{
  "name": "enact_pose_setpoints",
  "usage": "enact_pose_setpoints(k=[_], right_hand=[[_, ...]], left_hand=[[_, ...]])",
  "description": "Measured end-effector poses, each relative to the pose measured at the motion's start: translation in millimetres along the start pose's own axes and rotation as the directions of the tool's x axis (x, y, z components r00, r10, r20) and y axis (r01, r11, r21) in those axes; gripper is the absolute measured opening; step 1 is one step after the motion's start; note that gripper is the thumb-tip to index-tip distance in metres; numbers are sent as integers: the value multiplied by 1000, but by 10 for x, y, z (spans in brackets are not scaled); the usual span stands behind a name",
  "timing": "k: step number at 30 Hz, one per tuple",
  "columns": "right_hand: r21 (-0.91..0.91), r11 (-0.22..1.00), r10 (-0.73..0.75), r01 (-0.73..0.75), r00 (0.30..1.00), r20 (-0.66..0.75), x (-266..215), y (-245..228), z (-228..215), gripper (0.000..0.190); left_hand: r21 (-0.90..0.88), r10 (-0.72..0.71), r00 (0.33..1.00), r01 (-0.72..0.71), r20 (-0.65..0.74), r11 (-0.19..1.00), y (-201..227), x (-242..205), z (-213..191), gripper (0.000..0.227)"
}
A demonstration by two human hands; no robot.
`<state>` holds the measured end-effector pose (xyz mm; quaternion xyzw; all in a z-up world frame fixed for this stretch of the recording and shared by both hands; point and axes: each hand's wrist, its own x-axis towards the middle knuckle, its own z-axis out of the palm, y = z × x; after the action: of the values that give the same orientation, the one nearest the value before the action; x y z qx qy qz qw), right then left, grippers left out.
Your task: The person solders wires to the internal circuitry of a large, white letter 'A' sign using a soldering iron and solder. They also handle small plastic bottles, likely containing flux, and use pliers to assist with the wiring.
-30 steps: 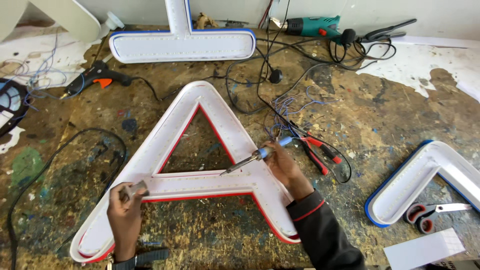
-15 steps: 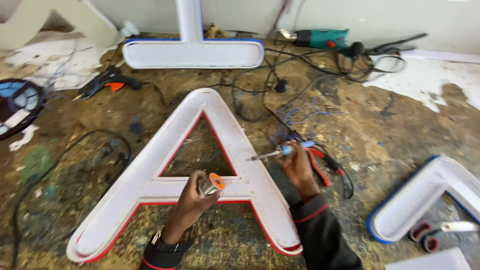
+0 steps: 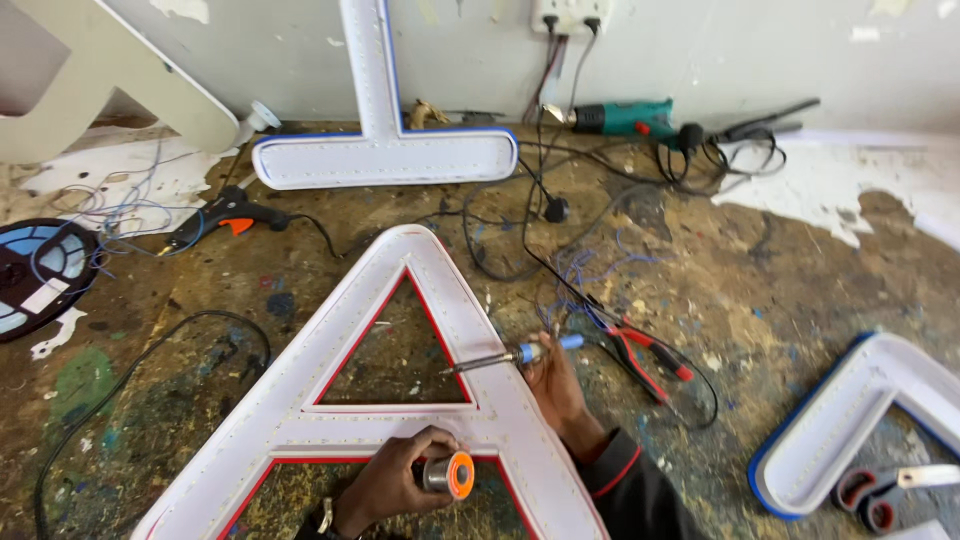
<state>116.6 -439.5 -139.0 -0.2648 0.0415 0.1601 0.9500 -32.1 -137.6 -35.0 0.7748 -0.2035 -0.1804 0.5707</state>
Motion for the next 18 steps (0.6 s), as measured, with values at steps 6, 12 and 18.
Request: enact_pose_setpoints(k=[6, 12, 18], right_hand=[[-221, 954, -240, 204, 959, -152, -7, 267, 630, 29], [-201, 936, -287, 290, 957, 44, -101, 275, 593, 47], [-243, 942, -240, 232, 971, -4, 60, 139, 290, 47]], left_hand=[[-222, 110, 944, -185, -311, 957, -244, -151, -54, 65], [-459, 36, 870, -294, -493, 838, -673, 237, -185, 39], [-578, -403, 762, 46, -507, 815, -148, 688, -513, 59]])
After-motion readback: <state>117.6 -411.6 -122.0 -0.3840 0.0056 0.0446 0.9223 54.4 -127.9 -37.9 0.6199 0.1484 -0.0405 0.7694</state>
